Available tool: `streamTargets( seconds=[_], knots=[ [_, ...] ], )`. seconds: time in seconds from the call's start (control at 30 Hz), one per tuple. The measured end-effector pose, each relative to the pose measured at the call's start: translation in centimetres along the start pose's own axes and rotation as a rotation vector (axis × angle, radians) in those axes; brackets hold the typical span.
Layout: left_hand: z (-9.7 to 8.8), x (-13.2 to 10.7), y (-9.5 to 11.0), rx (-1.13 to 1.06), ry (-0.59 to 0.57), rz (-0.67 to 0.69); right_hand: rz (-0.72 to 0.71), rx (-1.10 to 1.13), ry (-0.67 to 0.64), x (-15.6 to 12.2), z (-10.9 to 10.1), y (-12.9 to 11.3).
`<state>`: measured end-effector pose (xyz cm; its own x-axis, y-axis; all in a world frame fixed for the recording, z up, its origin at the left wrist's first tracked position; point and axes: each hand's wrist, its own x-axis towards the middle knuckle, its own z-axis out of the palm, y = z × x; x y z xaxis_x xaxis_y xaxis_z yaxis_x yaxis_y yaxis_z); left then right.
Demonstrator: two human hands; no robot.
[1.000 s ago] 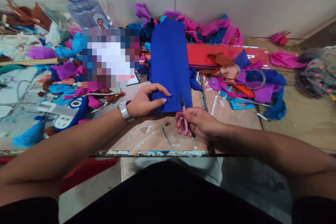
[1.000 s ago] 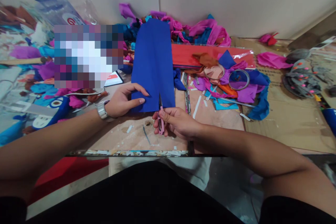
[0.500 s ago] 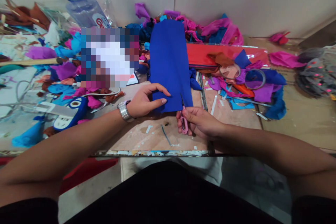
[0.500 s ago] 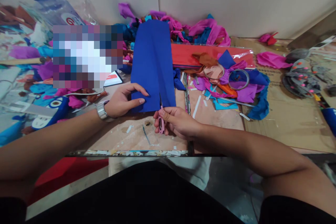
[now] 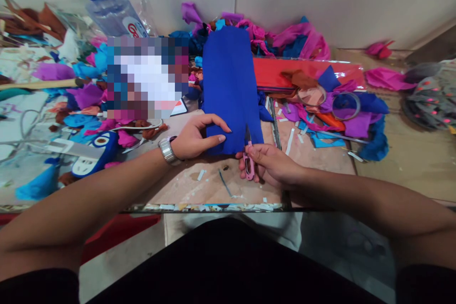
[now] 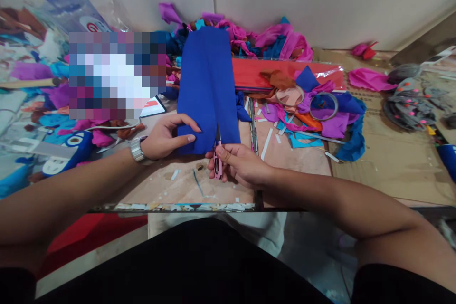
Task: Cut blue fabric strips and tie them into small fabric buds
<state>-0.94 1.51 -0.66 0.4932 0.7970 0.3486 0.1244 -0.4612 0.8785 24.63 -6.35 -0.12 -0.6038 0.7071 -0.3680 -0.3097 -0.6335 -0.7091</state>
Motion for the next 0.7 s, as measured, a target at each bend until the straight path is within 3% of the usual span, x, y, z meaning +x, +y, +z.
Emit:
streamTargets(
  seconds=[0.7],
  knots=[
    [0.04, 0.05, 0.18, -0.033, -0.033, -0.044, -0.029, -0.019, 0.035, 0.05, 0.16, 0.22]
  ],
)
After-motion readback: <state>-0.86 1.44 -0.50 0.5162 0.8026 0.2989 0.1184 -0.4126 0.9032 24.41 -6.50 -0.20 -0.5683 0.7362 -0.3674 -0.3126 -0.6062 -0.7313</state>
